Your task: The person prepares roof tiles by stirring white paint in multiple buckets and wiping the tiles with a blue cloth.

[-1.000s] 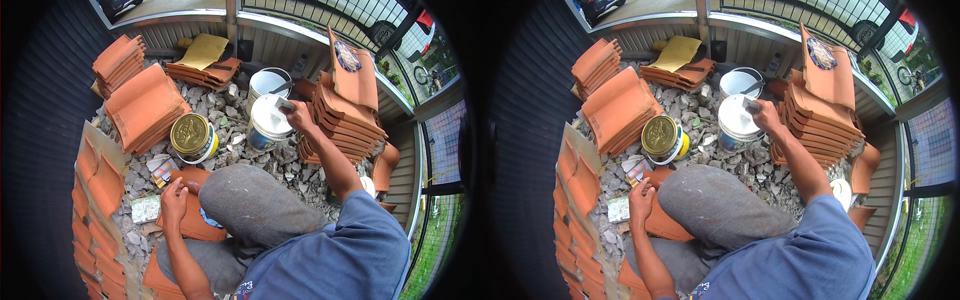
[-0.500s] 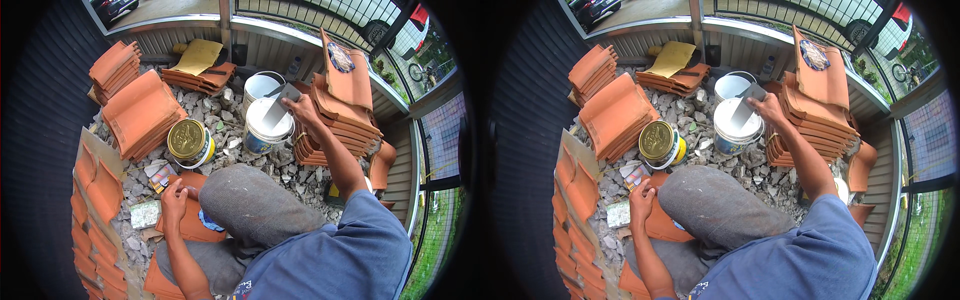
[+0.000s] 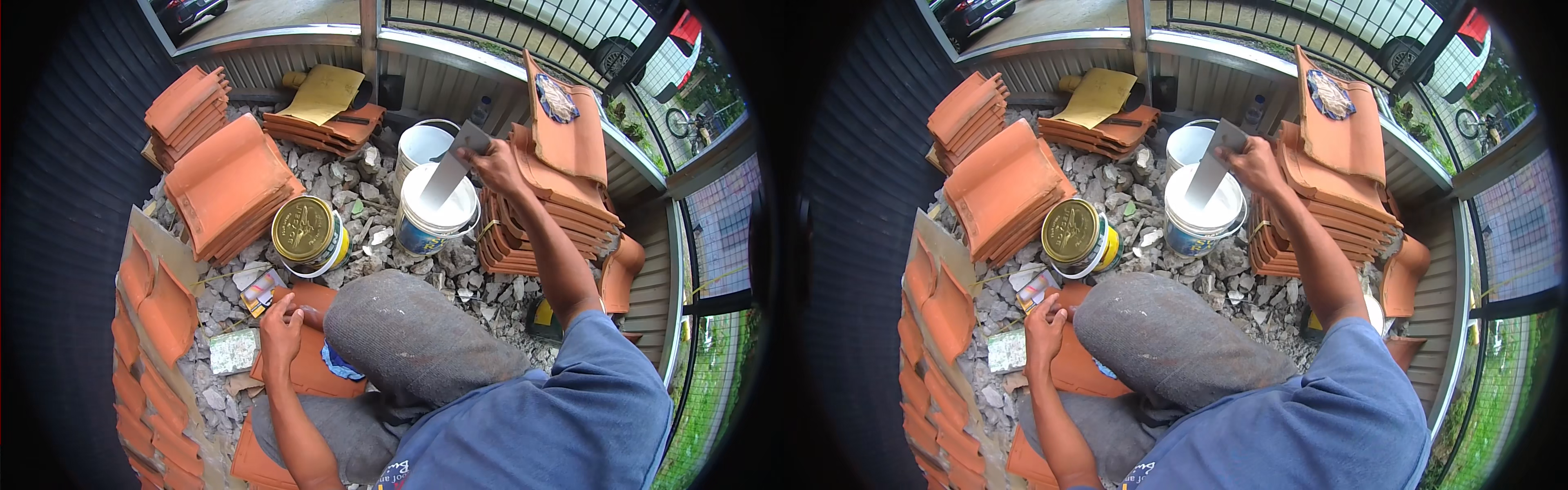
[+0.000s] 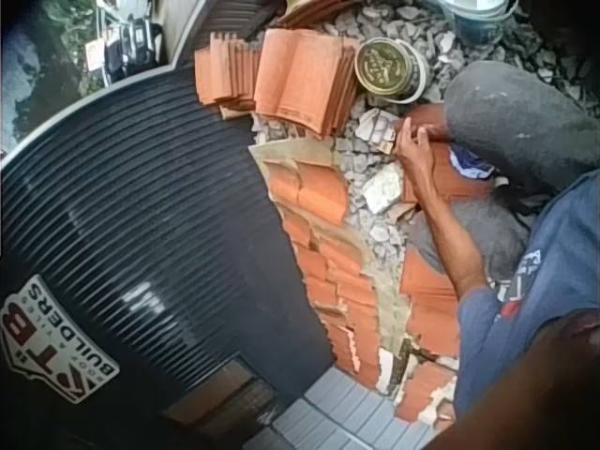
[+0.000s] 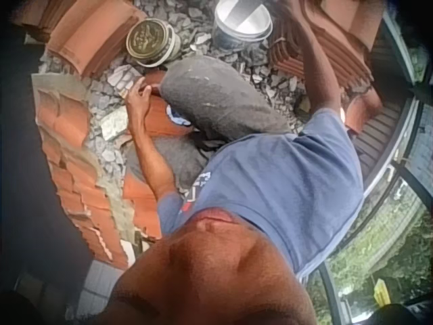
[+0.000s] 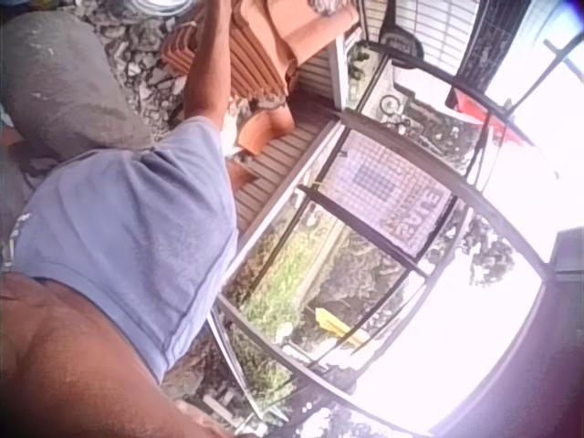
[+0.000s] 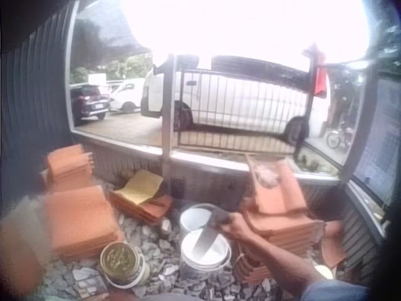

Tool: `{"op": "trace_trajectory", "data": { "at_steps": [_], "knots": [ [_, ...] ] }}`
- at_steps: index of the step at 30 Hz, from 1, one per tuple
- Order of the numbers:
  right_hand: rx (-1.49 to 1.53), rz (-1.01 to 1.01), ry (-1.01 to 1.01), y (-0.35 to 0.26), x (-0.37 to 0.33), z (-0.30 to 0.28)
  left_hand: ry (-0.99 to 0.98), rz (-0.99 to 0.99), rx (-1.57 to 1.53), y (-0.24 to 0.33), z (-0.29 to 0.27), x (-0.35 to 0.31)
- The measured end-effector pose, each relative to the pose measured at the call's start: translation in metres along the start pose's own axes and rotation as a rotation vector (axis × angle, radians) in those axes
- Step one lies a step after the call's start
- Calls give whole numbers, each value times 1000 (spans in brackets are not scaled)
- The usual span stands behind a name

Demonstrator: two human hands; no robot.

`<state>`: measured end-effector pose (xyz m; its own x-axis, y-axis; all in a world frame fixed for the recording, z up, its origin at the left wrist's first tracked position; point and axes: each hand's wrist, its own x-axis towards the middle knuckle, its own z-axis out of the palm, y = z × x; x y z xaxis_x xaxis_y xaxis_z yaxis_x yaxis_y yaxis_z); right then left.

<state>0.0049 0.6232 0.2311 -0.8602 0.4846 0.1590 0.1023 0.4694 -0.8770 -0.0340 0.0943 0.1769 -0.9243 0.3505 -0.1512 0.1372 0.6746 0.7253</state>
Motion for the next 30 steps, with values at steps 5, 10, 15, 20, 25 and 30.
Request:
{"op": "trace_trajectory", "data": {
  "at_steps": [5, 10, 15, 20, 25, 30],
  "knots": [
    [-175, 41, -36, 23, -12, 29, -3, -6, 11, -1, -1, -1],
    [-366, -66, -27, 34, -17, 34, -6, -33, 11, 0, -3, -4],
    [-545, -294, 42, 42, -20, 41, 14, -6, -4, 0, -3, -5],
    [-439, -312, 103, 46, -26, 63, 10, 3, -19, 2, -4, -4],
    [-245, -189, 4, 41, -42, 73, -3, -3, -25, 6, -5, -4],
    [-8, -110, -69, 37, -51, 74, -9, 0, -23, 4, -3, 1]
  ]
}}
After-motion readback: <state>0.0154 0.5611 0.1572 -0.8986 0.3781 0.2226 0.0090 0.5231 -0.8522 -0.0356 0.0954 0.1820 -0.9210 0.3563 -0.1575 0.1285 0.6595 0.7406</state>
